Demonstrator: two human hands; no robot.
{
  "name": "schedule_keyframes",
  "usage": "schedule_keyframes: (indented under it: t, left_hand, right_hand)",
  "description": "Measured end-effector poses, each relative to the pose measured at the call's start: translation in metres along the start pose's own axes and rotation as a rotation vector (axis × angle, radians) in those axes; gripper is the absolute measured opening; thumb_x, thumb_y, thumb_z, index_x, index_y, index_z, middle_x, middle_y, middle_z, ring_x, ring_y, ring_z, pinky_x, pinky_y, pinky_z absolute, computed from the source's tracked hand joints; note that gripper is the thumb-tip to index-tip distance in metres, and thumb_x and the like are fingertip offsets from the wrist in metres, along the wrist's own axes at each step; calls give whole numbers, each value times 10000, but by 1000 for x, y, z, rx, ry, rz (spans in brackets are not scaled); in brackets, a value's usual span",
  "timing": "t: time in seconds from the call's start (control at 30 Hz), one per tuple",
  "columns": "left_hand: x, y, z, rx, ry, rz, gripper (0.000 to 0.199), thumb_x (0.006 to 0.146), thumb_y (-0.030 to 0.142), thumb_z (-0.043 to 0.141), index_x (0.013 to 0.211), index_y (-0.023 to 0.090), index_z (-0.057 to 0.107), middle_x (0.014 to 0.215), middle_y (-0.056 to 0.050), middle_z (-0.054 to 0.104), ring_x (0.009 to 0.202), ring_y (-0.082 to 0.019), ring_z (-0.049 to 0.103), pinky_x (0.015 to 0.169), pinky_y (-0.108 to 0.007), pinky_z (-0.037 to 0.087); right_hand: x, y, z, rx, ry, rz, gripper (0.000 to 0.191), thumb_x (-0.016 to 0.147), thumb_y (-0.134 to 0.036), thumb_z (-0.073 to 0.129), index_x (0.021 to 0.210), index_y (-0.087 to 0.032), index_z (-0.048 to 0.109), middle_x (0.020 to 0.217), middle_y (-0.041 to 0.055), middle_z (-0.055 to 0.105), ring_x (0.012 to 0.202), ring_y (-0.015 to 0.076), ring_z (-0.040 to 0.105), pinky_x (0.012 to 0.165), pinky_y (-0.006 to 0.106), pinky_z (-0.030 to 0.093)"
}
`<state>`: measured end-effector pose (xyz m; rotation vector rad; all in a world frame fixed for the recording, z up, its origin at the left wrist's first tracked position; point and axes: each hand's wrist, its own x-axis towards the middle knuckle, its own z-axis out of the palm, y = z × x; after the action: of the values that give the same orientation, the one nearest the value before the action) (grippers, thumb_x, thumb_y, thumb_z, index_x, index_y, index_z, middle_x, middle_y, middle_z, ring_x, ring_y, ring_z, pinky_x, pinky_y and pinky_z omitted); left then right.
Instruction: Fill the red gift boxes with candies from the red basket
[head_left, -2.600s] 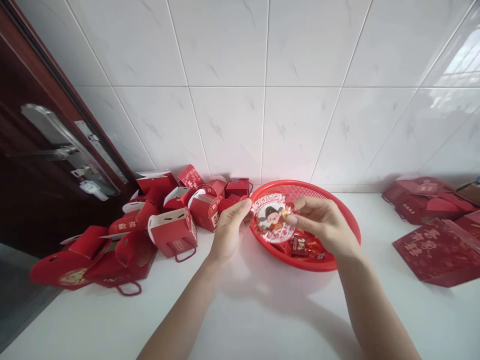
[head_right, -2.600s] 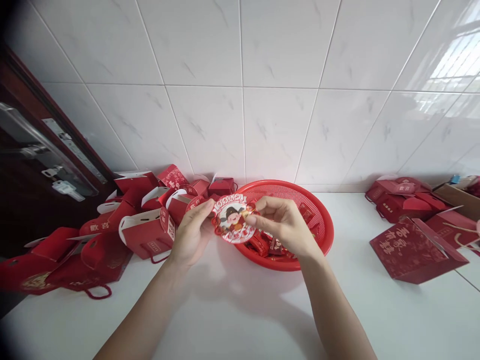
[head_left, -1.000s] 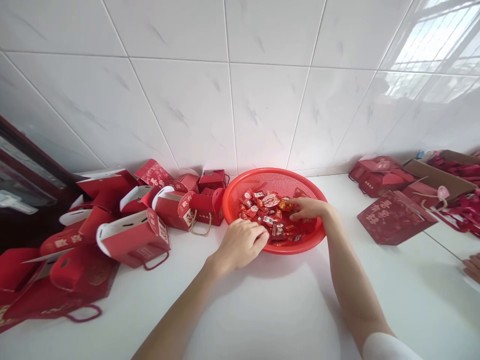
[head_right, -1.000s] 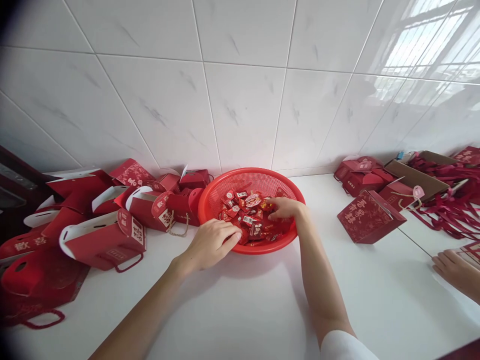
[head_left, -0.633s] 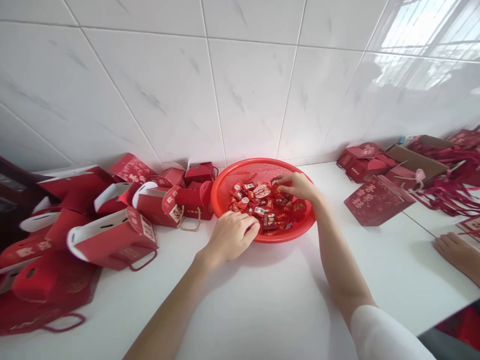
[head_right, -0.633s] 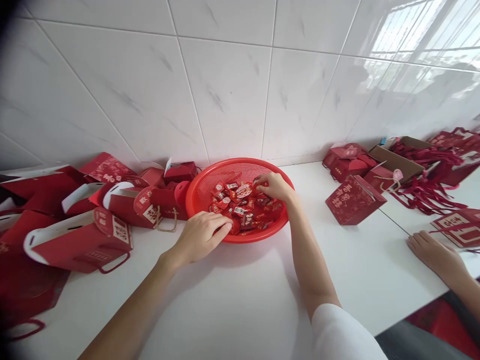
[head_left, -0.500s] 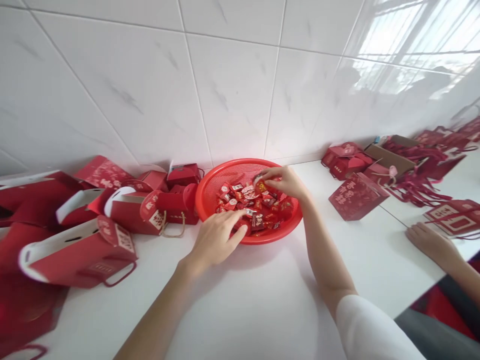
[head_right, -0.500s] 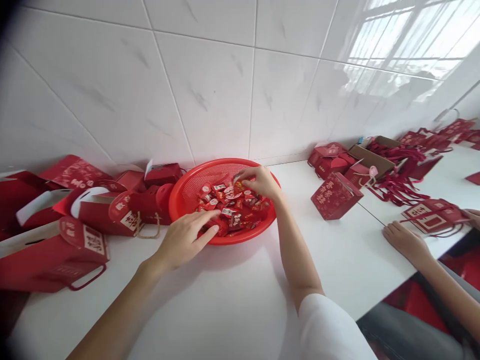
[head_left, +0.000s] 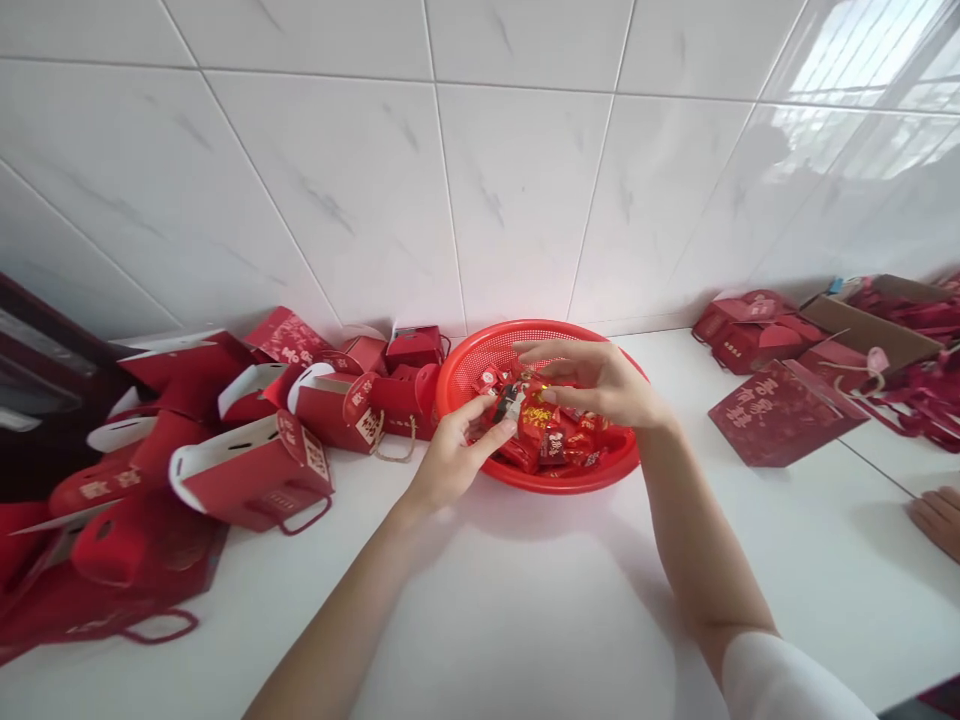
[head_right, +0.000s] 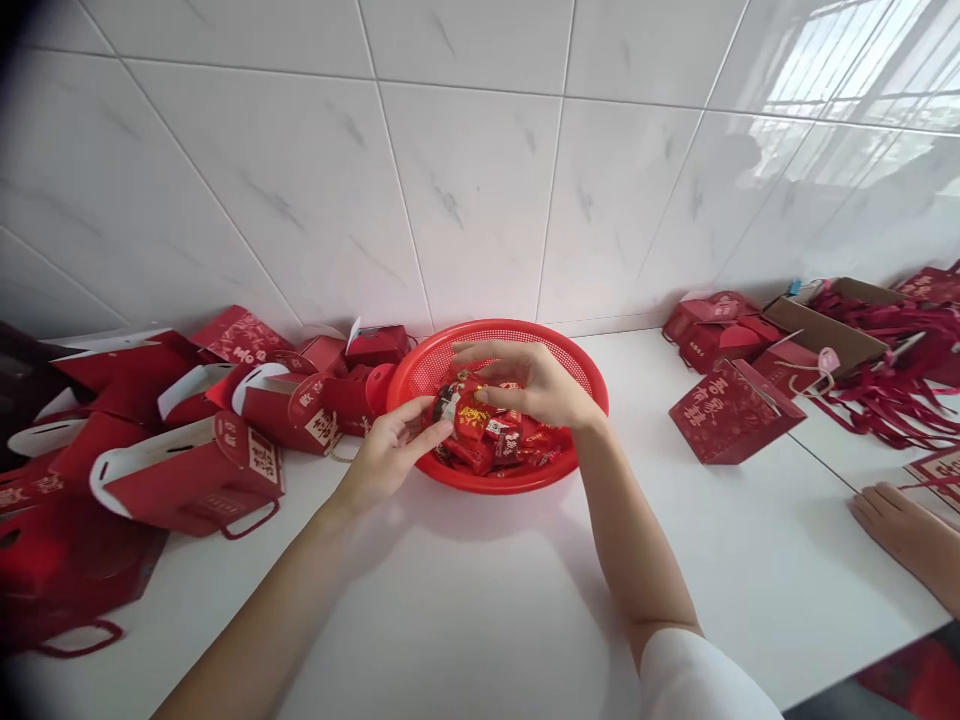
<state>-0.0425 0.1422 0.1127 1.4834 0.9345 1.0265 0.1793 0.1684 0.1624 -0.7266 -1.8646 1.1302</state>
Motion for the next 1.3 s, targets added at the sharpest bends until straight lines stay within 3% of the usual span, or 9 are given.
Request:
schedule_keyframes:
  t: [0.13,0.3,0.7,1.03,1.3]
  left_hand:
    - [0,1,-2,-67,31,18,387,820,472,768,1052,164,732,1082,-82,768,1082,-271,688,983,-387,541]
    - [0,-1,-3,-116,78,17,372,796,453,793,1040,178,734,1082,-74,774,1092,-272,687,1004,-401,534]
    - [0,-2,-3,-161,56,38,349,766,427,828,1002,183,748,1063,-71,783,1070,-269,704,981,-394,553]
    - [-4,5,-2,-148,34,49,246,773,372,827,900,191,718,947,-41,752,962,-220,699,936,-354,551]
    - [-3,0,-3,-126,11,60,209,824,344,790,949,190,724,984,-42,756,990,-208,690,938,-322,538]
  right_hand:
    - [3,2,6,1,117,57,429,829,-350,783,1228,-223,690,1258,93,706,986,224,726,803,351,619]
    - [5,1,8,-31,110,137,312,859,-442,744,1035,-184,743,916,55,765,881,215,733,743,313,596]
    - [5,-1,6,118,124,178,348,763,-454,830,949,-177,735,788,29,747,702,178,713,585,267,567]
    - [4,4,3,141,68,123,281,794,-407,815,943,-183,734,789,26,746,684,152,685,615,260,578]
    - [4,5,-1,162,51,181,339,774,-419,828,975,-170,716,772,25,750,662,148,677,586,247,552]
